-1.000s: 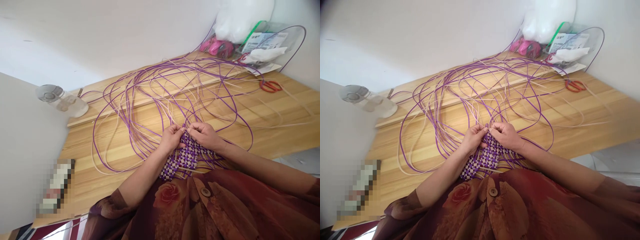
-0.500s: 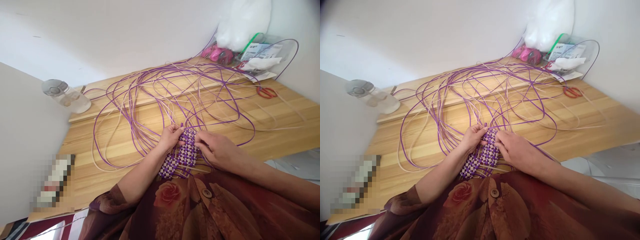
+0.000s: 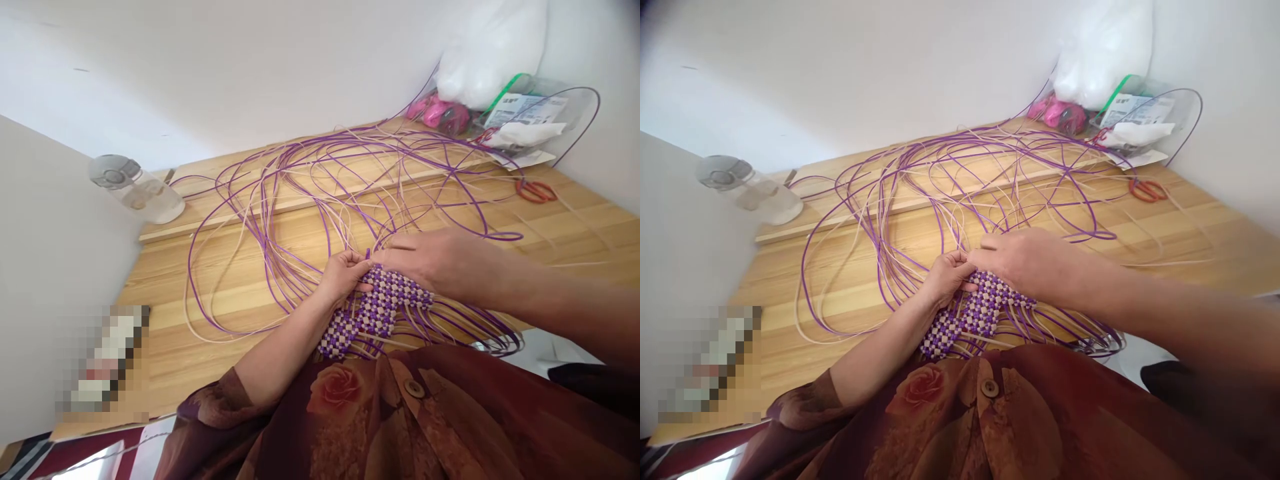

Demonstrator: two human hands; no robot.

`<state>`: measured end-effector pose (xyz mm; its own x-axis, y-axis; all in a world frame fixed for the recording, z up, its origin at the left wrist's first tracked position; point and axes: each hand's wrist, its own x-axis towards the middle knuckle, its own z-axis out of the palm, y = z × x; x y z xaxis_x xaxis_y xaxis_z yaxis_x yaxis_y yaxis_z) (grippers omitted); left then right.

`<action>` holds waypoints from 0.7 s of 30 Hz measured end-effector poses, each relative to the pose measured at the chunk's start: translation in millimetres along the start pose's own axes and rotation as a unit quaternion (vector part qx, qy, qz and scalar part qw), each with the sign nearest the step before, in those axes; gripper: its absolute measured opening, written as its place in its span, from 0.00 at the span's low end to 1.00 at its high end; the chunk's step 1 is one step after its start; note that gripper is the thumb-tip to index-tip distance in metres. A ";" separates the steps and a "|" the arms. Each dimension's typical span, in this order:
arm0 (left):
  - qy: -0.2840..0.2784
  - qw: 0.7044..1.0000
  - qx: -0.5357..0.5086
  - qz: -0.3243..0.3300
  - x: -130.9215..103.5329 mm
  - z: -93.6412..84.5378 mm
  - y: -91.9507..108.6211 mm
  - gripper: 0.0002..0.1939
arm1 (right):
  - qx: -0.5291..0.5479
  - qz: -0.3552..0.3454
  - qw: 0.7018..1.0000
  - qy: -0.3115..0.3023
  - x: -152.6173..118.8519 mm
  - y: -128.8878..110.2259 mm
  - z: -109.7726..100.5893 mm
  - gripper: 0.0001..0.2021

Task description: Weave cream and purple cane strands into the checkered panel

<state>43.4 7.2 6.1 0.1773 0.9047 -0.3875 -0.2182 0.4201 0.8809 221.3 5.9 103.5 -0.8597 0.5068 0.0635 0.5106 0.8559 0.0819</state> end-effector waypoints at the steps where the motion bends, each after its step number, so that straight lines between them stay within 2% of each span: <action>1: 0.000 1.000 -0.001 -0.001 -0.2 0.0 0.3 0.10 | -0.004 0.000 1.000 0.004 4.2 4.2 -3.2 0.11; 2: 0.000 1.000 -0.002 -0.003 -0.5 0.0 0.7 0.09 | -0.006 0.006 1.000 -0.008 8.5 9.0 -5.0 0.10; 4: -0.006 1.000 -0.002 -0.009 -1.3 0.0 1.8 0.09 | 0.015 0.026 0.997 -0.073 16.5 20.3 -3.3 0.09; 6: -0.015 1.000 -0.005 -0.010 -2.3 0.0 2.9 0.09 | 0.072 0.032 0.988 -0.137 23.6 32.1 3.9 0.09; 7: -0.018 1.000 -0.007 -0.008 -2.8 -0.1 3.5 0.10 | 0.099 0.038 0.983 -0.147 26.8 37.7 8.7 0.09; 11: -0.022 1.000 -0.015 0.001 -4.6 -0.2 5.1 0.15 | 0.146 0.087 0.980 -0.108 37.5 53.8 26.1 0.10; 18: -0.005 1.000 -0.025 0.009 -4.4 3.1 5.9 0.21 | 0.191 0.063 0.974 -0.100 46.1 57.7 39.0 0.09; 19: -0.001 1.000 -0.023 0.009 -3.9 3.4 5.6 0.21 | 0.178 0.058 0.979 -0.075 45.3 56.6 39.9 0.09; 21: 0.008 1.000 -0.023 0.003 -2.9 3.5 4.9 0.20 | 0.119 0.051 0.991 0.022 40.9 53.6 41.6 0.10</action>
<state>45.1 6.4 12.6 0.1600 0.9078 -0.3878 -0.2638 0.4179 0.8693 213.0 76.8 69.1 -0.7996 0.5917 0.1030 0.5730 0.8029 -0.1643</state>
